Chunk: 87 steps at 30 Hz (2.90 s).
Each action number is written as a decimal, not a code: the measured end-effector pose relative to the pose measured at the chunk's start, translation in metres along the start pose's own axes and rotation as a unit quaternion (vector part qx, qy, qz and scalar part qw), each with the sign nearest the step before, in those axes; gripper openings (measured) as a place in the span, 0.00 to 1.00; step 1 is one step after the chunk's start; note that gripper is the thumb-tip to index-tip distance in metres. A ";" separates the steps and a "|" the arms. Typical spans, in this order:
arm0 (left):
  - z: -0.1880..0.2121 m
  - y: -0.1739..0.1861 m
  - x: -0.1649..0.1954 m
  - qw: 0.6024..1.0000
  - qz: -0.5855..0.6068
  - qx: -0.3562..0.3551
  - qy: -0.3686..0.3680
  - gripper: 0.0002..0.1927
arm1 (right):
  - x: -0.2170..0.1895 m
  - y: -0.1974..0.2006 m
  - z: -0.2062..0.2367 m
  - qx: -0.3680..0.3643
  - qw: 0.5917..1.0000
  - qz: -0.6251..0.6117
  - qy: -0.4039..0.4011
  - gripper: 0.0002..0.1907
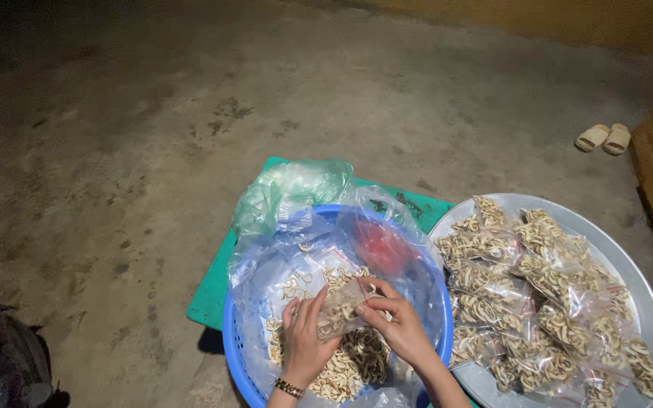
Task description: The person sits at a low table and packs dried squid rings from a large blue basket into small clear plastic zip bags by hand, pressing the contents in and sealing each bag. Filled bags are placed onto a large metal tray beside the basket, which already holds many filled bags.
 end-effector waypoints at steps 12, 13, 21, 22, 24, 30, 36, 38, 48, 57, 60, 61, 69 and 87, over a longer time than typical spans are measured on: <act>-0.009 0.017 0.044 0.999 0.009 0.023 -0.041 0.59 | -0.028 -0.021 0.001 0.035 0.987 0.155 0.016 0.09; -0.009 0.014 0.047 0.998 0.021 0.033 -0.044 0.54 | -0.026 -0.026 0.003 0.024 0.988 0.153 -0.013 0.10; -0.007 -0.003 0.015 0.947 0.262 -0.083 0.169 0.48 | -0.022 0.003 0.009 0.059 0.992 0.062 0.089 0.12; -0.003 -0.008 0.005 0.908 0.324 -0.117 0.239 0.50 | -0.008 0.007 0.012 0.025 0.995 0.094 0.017 0.15; -0.006 0.013 0.006 0.937 0.312 -0.038 0.150 0.47 | 0.022 0.011 0.021 -0.046 0.978 0.157 -0.128 0.20; -0.005 0.022 -0.003 0.937 0.329 -0.010 0.116 0.52 | 0.059 -0.041 0.046 -0.319 0.848 0.386 -0.172 0.56; -0.007 0.007 -0.008 0.935 0.324 -0.066 0.131 0.59 | 0.070 -0.058 0.058 -0.233 0.895 0.377 -0.041 0.27; -0.005 0.002 -0.011 0.941 0.301 -0.067 0.137 0.58 | 0.078 -0.039 0.055 -0.194 0.929 0.311 -0.059 0.24; 0.003 -0.017 0.006 0.986 0.139 -0.040 0.081 0.49 | -0.031 0.019 -0.022 -0.050 0.994 0.094 0.039 0.18; 0.000 -0.009 0.017 0.990 0.127 0.003 0.063 0.50 | -0.071 -0.013 -0.028 -0.091 0.989 0.111 0.036 0.18; 0.001 -0.008 0.018 0.989 0.133 0.004 0.069 0.50 | -0.076 -0.010 -0.026 -0.093 0.983 0.121 0.099 0.19; 0.000 -0.007 0.020 0.988 0.138 0.003 0.069 0.49 | -0.072 -0.007 -0.025 -0.083 0.988 0.110 0.071 0.19; 0.001 -0.003 0.023 0.976 0.206 -0.037 0.061 0.47 | -0.072 -0.006 -0.008 -0.089 0.986 0.112 0.083 0.34; 0.004 -0.003 0.027 0.985 0.160 -0.065 0.030 0.49 | -0.017 -0.004 0.007 0.017 0.994 0.094 -0.059 0.26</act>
Point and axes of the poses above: each hand's wrist, its own z-axis away from the middle knuckle, its own y-axis out of the back of the hand, x = y × z, the point moved 7 cm from there along -z, towards the middle knuckle, and after that the axes turned 14 degrees about y, right-handed, at the moved point
